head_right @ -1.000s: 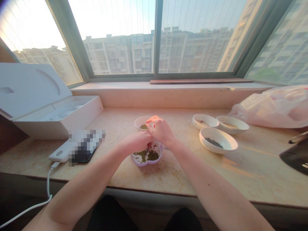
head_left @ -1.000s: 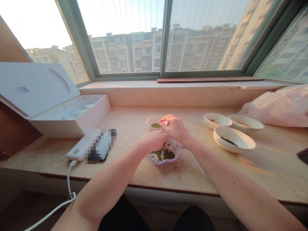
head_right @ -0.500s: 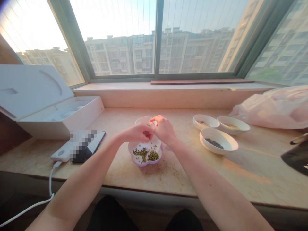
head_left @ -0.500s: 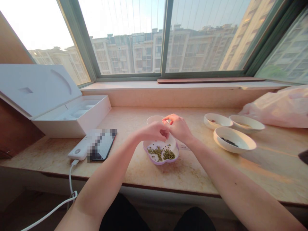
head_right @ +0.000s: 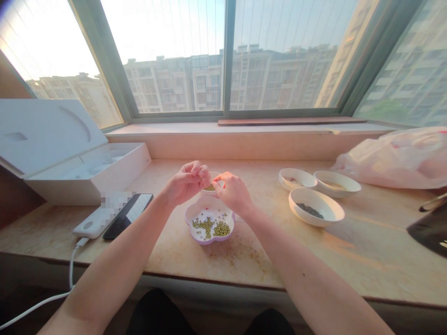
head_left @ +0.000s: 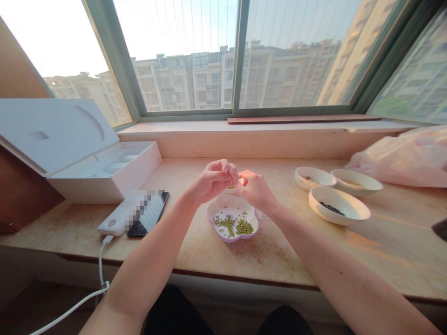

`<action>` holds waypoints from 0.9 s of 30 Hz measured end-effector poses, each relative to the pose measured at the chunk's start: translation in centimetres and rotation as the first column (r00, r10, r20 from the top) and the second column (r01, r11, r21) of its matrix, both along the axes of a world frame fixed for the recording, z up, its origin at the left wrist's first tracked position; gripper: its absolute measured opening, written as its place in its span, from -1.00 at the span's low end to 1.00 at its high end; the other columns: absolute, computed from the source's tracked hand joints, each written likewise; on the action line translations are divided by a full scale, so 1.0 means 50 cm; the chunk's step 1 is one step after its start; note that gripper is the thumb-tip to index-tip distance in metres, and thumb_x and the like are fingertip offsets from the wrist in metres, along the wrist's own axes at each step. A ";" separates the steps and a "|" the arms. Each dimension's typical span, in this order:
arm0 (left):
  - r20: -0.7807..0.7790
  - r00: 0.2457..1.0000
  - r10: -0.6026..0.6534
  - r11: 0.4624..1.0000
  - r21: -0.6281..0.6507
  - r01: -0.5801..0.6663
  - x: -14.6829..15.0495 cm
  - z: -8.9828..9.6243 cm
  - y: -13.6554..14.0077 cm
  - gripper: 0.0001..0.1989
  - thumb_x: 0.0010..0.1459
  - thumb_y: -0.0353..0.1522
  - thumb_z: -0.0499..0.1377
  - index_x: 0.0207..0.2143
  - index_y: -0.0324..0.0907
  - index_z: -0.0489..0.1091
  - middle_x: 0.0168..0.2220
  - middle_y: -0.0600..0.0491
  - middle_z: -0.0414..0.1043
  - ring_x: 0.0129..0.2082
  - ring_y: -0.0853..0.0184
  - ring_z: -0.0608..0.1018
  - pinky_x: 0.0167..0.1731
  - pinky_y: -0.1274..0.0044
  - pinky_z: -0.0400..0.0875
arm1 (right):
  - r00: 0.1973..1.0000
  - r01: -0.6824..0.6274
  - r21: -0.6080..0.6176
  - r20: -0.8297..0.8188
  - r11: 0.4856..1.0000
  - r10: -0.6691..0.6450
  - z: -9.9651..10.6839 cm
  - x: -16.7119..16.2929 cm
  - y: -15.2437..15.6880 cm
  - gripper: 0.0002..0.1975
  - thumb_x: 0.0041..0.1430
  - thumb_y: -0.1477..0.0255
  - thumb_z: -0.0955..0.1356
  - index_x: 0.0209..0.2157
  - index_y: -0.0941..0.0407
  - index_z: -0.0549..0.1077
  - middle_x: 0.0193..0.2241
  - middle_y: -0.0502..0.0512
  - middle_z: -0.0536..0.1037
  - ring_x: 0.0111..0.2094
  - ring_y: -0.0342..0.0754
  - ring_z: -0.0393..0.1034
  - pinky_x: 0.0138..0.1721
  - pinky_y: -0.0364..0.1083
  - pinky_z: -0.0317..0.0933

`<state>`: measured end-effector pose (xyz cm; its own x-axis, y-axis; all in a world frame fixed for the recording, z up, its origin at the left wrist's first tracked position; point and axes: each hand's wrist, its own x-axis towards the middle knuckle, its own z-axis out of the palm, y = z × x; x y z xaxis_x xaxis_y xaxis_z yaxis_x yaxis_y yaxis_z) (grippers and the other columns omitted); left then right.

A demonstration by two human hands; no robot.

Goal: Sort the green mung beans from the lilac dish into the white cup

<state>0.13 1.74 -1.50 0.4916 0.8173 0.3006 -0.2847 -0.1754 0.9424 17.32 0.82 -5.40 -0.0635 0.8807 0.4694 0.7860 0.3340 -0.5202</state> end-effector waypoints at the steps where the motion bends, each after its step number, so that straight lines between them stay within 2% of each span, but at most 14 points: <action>1: 0.061 0.998 -0.022 1.000 -0.014 0.023 -0.001 0.003 -0.002 -0.74 0.02 -0.47 0.18 -0.50 -0.15 0.07 -0.44 0.12 0.27 -0.42 0.47 0.45 -0.30 0.52 0.45 | 1.000 -0.004 0.000 0.005 1.000 0.004 0.000 -0.001 -0.001 -0.82 0.24 0.40 0.35 -0.27 0.13 0.62 -0.33 0.13 0.60 -0.41 -0.05 0.39 -0.32 -0.06 0.15; 6: 0.310 0.933 -0.182 0.970 -0.100 0.222 -0.002 0.012 -0.008 -0.62 -0.14 -0.49 0.30 -0.55 -0.18 0.05 -0.49 0.17 0.20 -0.50 0.52 0.38 -0.43 0.63 0.35 | 1.000 -0.017 -0.004 -0.001 1.000 0.017 0.002 -0.005 -0.004 -0.84 0.24 0.42 0.37 -0.27 0.14 0.62 -0.31 0.12 0.60 -0.42 -0.06 0.40 -0.29 -0.07 0.17; 10: 0.398 0.885 -0.242 0.941 -0.125 0.313 0.000 0.012 -0.010 -0.60 -0.16 -0.54 0.31 -0.57 -0.19 0.06 -0.50 0.17 0.20 -0.51 0.53 0.37 -0.44 0.65 0.32 | 0.999 -0.034 0.009 -0.009 0.999 0.034 0.000 -0.004 -0.005 -0.84 0.24 0.42 0.37 -0.28 0.13 0.63 -0.30 0.11 0.60 -0.42 -0.07 0.40 -0.29 -0.08 0.18; 16: 0.398 0.902 -0.169 0.938 -0.216 0.271 0.001 0.009 -0.010 -0.61 -0.12 -0.59 0.25 -0.55 -0.17 0.02 -0.48 0.16 0.21 -0.51 0.52 0.36 -0.42 0.63 0.34 | 0.998 -0.062 0.007 -0.004 0.998 0.062 -0.004 -0.003 -0.003 -0.84 0.23 0.41 0.37 -0.28 0.12 0.63 -0.30 0.11 0.61 -0.41 -0.07 0.41 -0.30 -0.09 0.18; 22: 0.444 0.888 -0.122 0.949 -0.210 0.236 0.001 0.007 0.003 -0.69 -0.15 -0.61 0.23 -0.54 -0.18 0.12 -0.45 0.16 0.26 -0.48 0.53 0.38 -0.39 0.65 0.36 | 0.998 -0.067 -0.052 -0.007 0.996 0.067 0.012 -0.007 -0.015 -0.82 0.23 0.40 0.36 -0.29 0.12 0.63 -0.39 0.09 0.63 -0.44 -0.07 0.43 -0.33 -0.10 0.18; 25: 0.432 0.900 -0.059 0.964 -0.210 0.164 0.004 0.003 0.014 -0.76 -0.11 -0.57 0.25 -0.50 -0.19 0.22 -0.42 0.15 0.31 -0.44 0.53 0.42 -0.32 0.65 0.40 | 0.982 -0.183 -0.124 0.019 0.975 0.186 0.020 -0.015 -0.030 -0.81 0.24 0.41 0.34 -0.30 0.11 0.63 -0.44 0.05 0.62 -0.47 -0.10 0.42 -0.38 -0.12 0.17; 27: 0.398 0.917 0.012 0.974 -0.213 0.080 0.008 -0.004 0.025 -0.80 -0.10 -0.55 0.27 -0.49 -0.20 0.27 -0.41 0.15 0.34 -0.42 0.54 0.44 -0.27 0.65 0.41 | 0.945 -0.299 -0.212 0.068 0.930 0.319 0.022 -0.020 -0.041 -0.82 0.24 0.43 0.34 -0.30 0.10 0.63 -0.47 0.04 0.61 -0.48 -0.11 0.42 -0.40 -0.13 0.17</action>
